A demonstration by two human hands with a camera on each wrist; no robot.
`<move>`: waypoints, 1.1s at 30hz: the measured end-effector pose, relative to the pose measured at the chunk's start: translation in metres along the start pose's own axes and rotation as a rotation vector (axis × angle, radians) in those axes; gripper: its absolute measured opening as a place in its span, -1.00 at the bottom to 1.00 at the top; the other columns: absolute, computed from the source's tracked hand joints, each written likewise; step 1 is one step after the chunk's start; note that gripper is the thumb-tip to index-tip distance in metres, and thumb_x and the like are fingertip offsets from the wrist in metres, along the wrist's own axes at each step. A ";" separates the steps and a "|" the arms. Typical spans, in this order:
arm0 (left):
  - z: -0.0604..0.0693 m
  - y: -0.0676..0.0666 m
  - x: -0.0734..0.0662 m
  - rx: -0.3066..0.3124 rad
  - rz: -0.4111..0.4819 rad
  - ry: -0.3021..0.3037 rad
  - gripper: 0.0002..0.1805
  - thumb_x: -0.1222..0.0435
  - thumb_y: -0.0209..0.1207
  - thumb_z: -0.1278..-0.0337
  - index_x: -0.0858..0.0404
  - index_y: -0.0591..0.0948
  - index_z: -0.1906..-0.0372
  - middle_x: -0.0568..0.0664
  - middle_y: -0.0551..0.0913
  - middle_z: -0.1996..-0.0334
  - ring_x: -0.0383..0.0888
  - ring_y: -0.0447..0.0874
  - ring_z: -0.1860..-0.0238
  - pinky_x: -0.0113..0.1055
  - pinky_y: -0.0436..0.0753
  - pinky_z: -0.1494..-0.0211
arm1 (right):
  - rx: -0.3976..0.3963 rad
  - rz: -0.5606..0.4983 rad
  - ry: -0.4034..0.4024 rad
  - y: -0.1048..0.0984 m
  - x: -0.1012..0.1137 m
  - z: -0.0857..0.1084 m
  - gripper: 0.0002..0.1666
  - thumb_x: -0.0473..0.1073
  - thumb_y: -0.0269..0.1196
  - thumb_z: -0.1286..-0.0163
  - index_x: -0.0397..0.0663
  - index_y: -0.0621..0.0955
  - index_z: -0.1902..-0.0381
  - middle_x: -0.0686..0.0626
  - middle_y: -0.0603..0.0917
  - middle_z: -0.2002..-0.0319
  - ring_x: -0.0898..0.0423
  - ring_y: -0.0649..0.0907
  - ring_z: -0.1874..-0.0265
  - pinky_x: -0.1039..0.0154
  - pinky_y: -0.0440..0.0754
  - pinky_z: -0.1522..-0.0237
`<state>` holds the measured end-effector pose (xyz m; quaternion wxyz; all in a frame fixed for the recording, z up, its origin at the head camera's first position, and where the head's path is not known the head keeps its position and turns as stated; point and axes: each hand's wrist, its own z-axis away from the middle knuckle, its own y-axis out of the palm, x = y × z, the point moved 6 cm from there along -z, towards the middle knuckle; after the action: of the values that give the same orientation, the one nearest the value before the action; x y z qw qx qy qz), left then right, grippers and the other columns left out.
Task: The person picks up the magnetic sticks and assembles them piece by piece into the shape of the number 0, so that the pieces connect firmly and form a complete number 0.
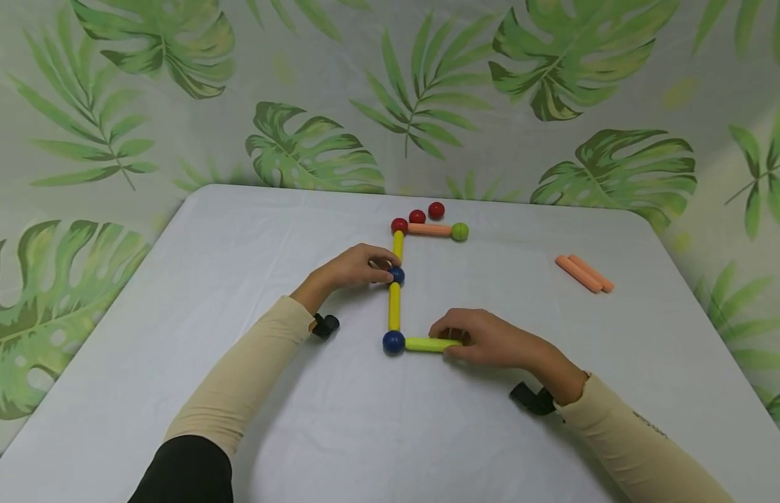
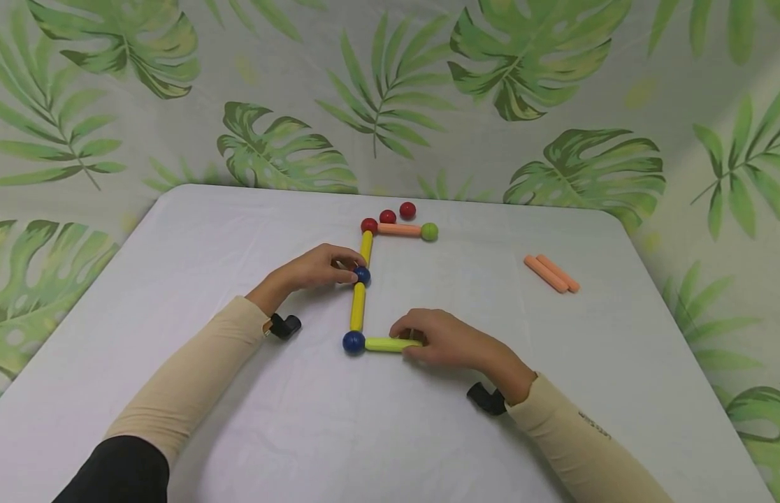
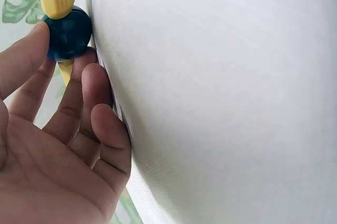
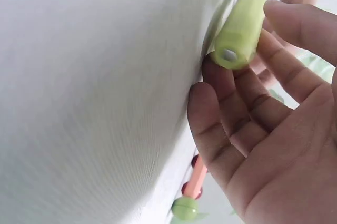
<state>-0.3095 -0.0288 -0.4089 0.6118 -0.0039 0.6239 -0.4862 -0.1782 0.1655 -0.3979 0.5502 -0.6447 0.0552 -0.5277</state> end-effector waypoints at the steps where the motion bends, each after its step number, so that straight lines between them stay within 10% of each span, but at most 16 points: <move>1: 0.000 0.000 0.001 -0.001 0.000 -0.001 -0.63 0.24 0.22 -0.31 0.16 0.61 -0.19 0.14 0.63 -0.15 0.02 0.57 -0.16 -0.30 0.59 -0.05 | 0.003 0.004 0.005 0.000 -0.001 0.000 -0.66 -0.17 0.32 -0.34 0.06 0.62 -0.08 0.13 0.68 0.06 0.23 0.59 0.13 0.29 0.62 0.01; 19: 0.015 -0.012 0.003 0.009 -0.093 -0.027 -0.51 0.15 0.16 -0.36 0.09 0.48 -0.34 0.09 0.60 -0.21 0.02 0.60 -0.11 -0.15 0.61 -0.19 | 0.028 0.005 0.029 -0.007 -0.010 0.001 -0.64 -0.16 0.29 -0.37 0.02 0.61 -0.12 0.06 0.69 -0.02 0.16 0.62 0.03 0.19 0.64 -0.07; 26: 0.049 -0.017 -0.014 -0.092 -0.240 0.122 -0.58 0.21 0.20 -0.32 0.23 0.57 -0.23 0.11 0.67 -0.08 -0.02 0.64 0.08 -0.17 0.63 -0.03 | -0.057 0.028 0.027 -0.037 -0.021 0.000 -0.66 -0.21 0.25 -0.40 -0.07 0.62 -0.11 -0.01 0.71 0.05 0.15 0.62 0.11 0.25 0.64 0.08; 33: 0.082 0.009 -0.037 -0.044 -0.357 0.230 -0.66 0.23 0.24 -0.29 0.15 0.66 -0.14 -0.03 0.71 0.03 -0.17 0.65 0.14 -0.29 0.63 0.02 | -0.176 0.103 0.024 -0.077 -0.032 -0.019 -0.66 -0.29 0.26 -0.37 -0.19 0.62 -0.10 -0.15 0.72 0.06 0.05 0.66 0.13 0.10 0.65 0.07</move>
<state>-0.2322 -0.0506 -0.3681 0.4406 -0.0723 0.6893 -0.5705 -0.2455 0.2039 -0.3611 0.5171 -0.6807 0.1410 -0.4994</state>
